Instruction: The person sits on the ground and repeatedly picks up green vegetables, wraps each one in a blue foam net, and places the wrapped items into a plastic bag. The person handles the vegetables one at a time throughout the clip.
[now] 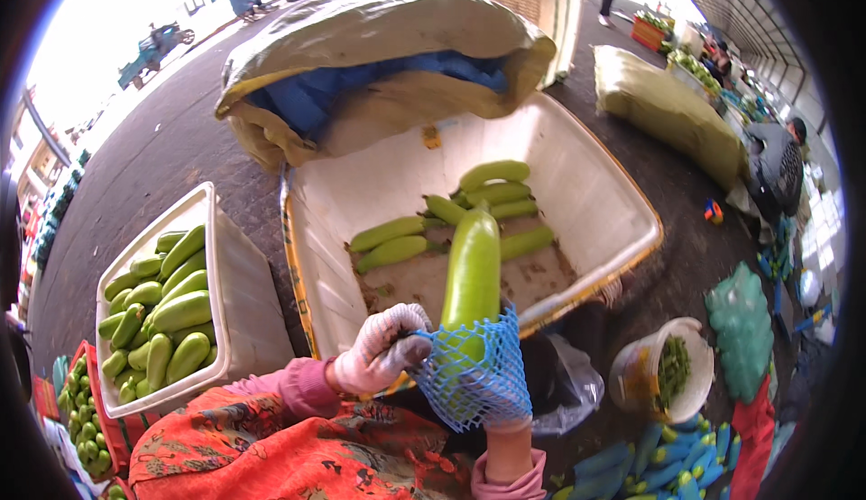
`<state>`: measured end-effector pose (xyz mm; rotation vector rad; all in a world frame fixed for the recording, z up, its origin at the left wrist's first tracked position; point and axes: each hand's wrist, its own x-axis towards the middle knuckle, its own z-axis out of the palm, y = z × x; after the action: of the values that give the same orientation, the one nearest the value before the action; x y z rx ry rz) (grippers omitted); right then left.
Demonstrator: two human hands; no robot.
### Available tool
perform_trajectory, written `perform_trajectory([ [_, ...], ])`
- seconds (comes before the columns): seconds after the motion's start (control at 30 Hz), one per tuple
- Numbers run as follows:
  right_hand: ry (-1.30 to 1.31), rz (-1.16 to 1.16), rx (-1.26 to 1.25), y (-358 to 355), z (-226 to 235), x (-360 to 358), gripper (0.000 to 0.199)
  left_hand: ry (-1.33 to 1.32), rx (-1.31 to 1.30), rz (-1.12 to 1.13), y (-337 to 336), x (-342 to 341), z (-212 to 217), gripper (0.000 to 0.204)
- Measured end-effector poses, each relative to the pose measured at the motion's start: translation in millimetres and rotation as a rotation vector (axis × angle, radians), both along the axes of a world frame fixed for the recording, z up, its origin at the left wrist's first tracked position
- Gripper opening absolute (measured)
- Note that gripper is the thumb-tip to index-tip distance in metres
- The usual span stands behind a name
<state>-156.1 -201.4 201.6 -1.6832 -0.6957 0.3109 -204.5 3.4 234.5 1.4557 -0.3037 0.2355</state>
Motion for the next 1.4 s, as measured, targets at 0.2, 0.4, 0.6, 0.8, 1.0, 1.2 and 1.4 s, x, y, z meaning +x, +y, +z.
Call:
perform_trajectory([
  [0.2,0.746,-0.086,0.706,14,9,0,0.054,-0.389,0.305,0.165,3,47,-2,0.016],
  [0.4,0.676,-0.039,0.395,37,14,35,0.055,-0.416,0.403,0.230,6,67,7,0.018],
  [0.6,0.626,-0.074,0.300,25,13,36,0.055,-0.254,0.308,0.346,-7,102,28,0.019],
  [0.8,0.575,-0.360,0.073,-58,-2,21,0.056,-0.413,0.868,-0.155,34,116,35,0.022],
  [1.0,0.526,-0.743,-0.186,-154,3,-30,0.057,-0.099,1.974,0.517,178,247,59,0.016],
  [1.2,0.541,-0.913,-0.353,-225,-1,-124,0.058,0.062,2.611,0.429,296,281,46,0.014],
  [1.4,0.256,-1.129,-0.541,-233,-13,-187,0.076,-0.386,2.285,0.463,193,250,55,0.009],
])
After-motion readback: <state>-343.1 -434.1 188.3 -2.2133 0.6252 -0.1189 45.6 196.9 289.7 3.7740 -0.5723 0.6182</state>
